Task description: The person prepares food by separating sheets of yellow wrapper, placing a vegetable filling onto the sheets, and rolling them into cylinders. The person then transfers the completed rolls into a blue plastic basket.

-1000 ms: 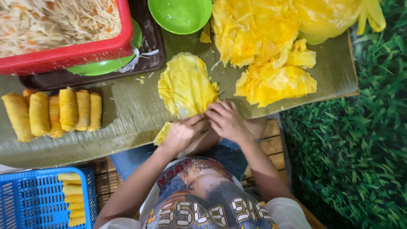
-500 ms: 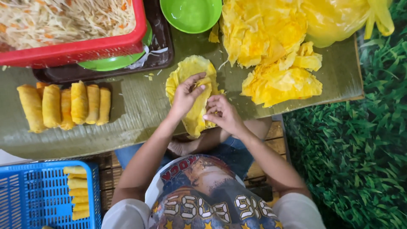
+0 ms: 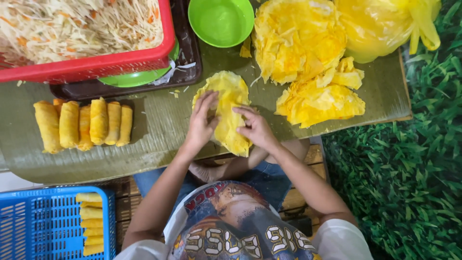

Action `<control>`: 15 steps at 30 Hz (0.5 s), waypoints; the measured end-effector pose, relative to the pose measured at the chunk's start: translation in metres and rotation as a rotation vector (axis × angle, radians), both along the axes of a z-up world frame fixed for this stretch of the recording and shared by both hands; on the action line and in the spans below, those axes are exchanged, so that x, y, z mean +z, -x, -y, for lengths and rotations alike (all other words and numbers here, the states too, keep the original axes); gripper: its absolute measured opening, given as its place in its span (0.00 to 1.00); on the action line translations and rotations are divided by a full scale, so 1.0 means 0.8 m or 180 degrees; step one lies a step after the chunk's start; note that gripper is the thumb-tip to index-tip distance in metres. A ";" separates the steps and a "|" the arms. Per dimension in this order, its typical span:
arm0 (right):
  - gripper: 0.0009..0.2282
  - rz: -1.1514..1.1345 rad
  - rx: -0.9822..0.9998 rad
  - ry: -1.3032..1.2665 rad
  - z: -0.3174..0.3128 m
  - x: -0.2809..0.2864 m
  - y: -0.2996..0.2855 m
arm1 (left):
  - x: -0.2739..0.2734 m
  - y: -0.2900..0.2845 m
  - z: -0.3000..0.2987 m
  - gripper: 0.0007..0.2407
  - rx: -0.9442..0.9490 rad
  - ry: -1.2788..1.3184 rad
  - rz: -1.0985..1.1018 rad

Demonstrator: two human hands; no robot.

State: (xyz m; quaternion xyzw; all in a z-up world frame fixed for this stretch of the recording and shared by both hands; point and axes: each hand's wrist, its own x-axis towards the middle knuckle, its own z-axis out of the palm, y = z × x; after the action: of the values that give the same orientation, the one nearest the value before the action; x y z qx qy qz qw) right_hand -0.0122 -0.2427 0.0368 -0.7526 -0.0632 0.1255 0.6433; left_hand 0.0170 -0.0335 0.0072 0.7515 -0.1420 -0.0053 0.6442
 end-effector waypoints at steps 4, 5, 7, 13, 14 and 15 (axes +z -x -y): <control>0.37 0.0037 0.0173 0.0588 -0.003 -0.003 0.000 | -0.069 0.013 -0.011 0.18 0.0337 -0.0972 0.1498; 0.40 -0.0153 0.0187 0.0387 -0.001 -0.011 -0.003 | -0.108 0.015 -0.013 0.12 0.0252 -0.1363 0.2115; 0.41 -0.0122 0.0252 0.0226 0.009 -0.032 -0.013 | -0.073 0.028 -0.014 0.09 0.0019 -0.1658 0.2141; 0.26 0.1679 0.0114 0.2065 -0.004 0.010 -0.014 | -0.025 0.054 -0.051 0.09 0.0216 -0.1426 0.2029; 0.20 0.1838 -0.0041 0.2347 -0.005 0.014 -0.009 | -0.009 0.062 -0.063 0.11 0.0343 -0.1231 0.2048; 0.20 0.1857 0.0048 0.2314 -0.023 0.020 -0.010 | 0.000 0.078 -0.096 0.11 0.0425 -0.1268 0.2016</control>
State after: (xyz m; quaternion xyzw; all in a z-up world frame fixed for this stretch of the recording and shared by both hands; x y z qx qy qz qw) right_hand -0.0044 -0.2244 0.0530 -0.9326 -0.1989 -0.0728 0.2922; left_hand -0.0453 0.0432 0.0075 0.8340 -0.2810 0.2418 0.4086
